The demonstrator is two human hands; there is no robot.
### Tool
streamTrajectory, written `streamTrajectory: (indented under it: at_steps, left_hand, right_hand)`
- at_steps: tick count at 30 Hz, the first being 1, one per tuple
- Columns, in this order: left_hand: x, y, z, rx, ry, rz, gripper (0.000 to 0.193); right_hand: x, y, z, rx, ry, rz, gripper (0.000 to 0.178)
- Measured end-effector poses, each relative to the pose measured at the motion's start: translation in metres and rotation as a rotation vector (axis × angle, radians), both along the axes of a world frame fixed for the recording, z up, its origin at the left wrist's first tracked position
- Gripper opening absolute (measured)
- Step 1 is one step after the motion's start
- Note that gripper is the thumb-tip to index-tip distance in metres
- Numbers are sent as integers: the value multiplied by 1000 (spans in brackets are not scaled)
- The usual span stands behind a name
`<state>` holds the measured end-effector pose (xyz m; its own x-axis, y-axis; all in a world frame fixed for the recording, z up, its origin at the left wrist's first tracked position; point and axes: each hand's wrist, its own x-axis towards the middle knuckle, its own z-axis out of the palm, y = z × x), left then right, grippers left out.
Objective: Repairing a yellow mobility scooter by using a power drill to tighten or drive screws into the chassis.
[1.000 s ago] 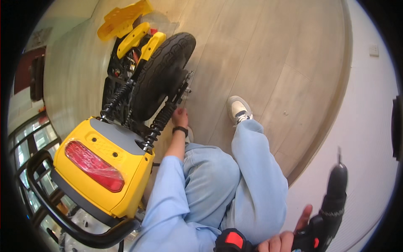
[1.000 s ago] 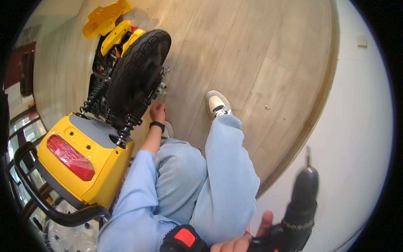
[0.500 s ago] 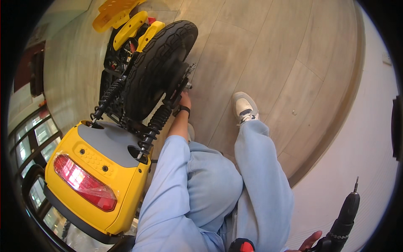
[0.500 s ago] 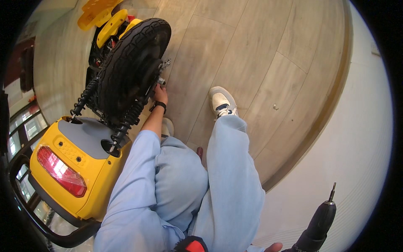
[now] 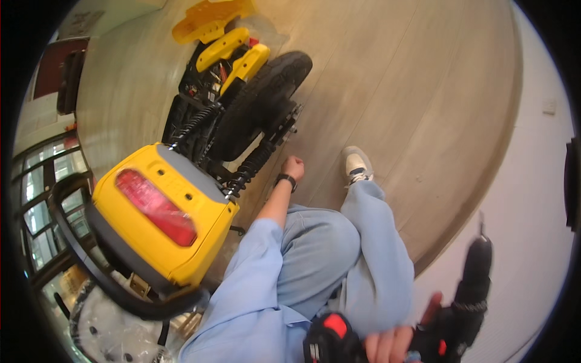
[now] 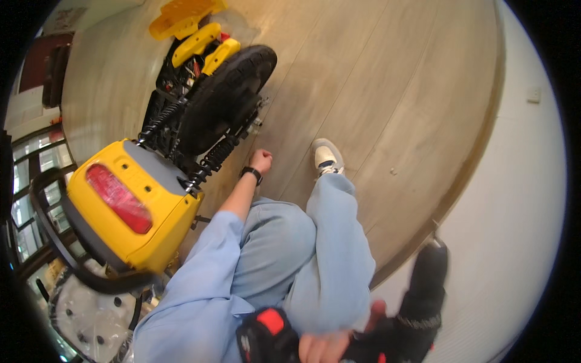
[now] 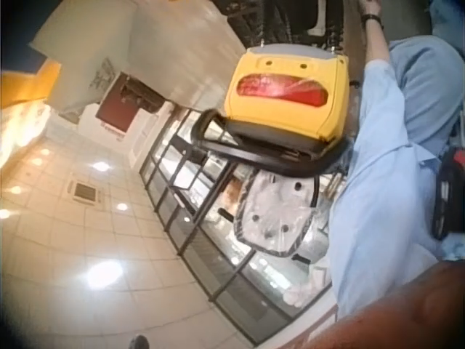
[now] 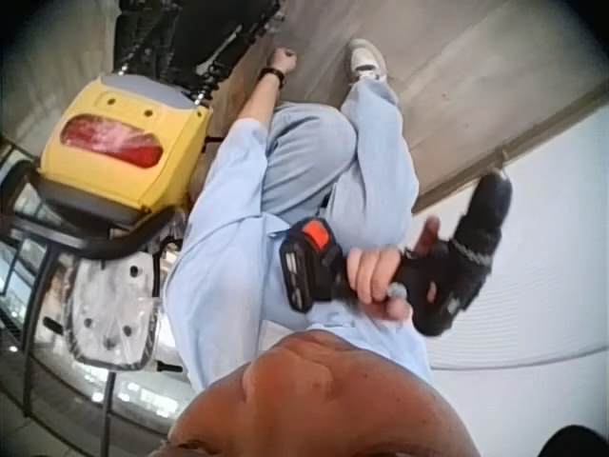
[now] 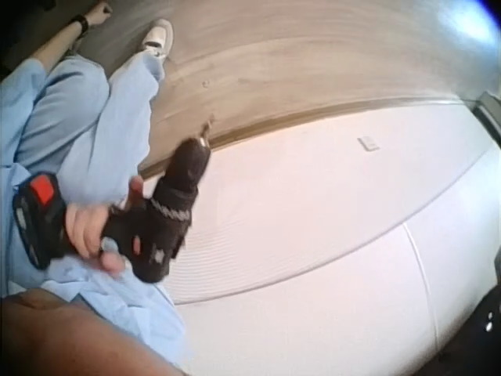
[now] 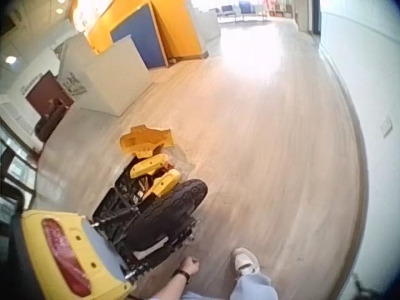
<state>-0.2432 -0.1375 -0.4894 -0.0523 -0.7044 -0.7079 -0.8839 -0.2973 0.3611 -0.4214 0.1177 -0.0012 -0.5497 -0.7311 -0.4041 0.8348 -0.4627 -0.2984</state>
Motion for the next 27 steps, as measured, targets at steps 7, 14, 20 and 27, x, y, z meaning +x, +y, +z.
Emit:
streamTrajectory:
  at_steps: [7,14,20,27]
  left_hand:
    - [-52,57,240,-340,574,-205,9]
    - [-17,144,444,-200,1170,-122,12]
    - [66,133,500,133,1672,403,11]
    - [129,60,539,-285,1547,322,26]
  right_hand:
    - [-7,-9,-1,15,128,75,84]
    - [-3,5,-7,-162,178,200,83]
    - [8,18,73,-347,625,624,79]
    - [45,-53,202,373,1640,1034,48]
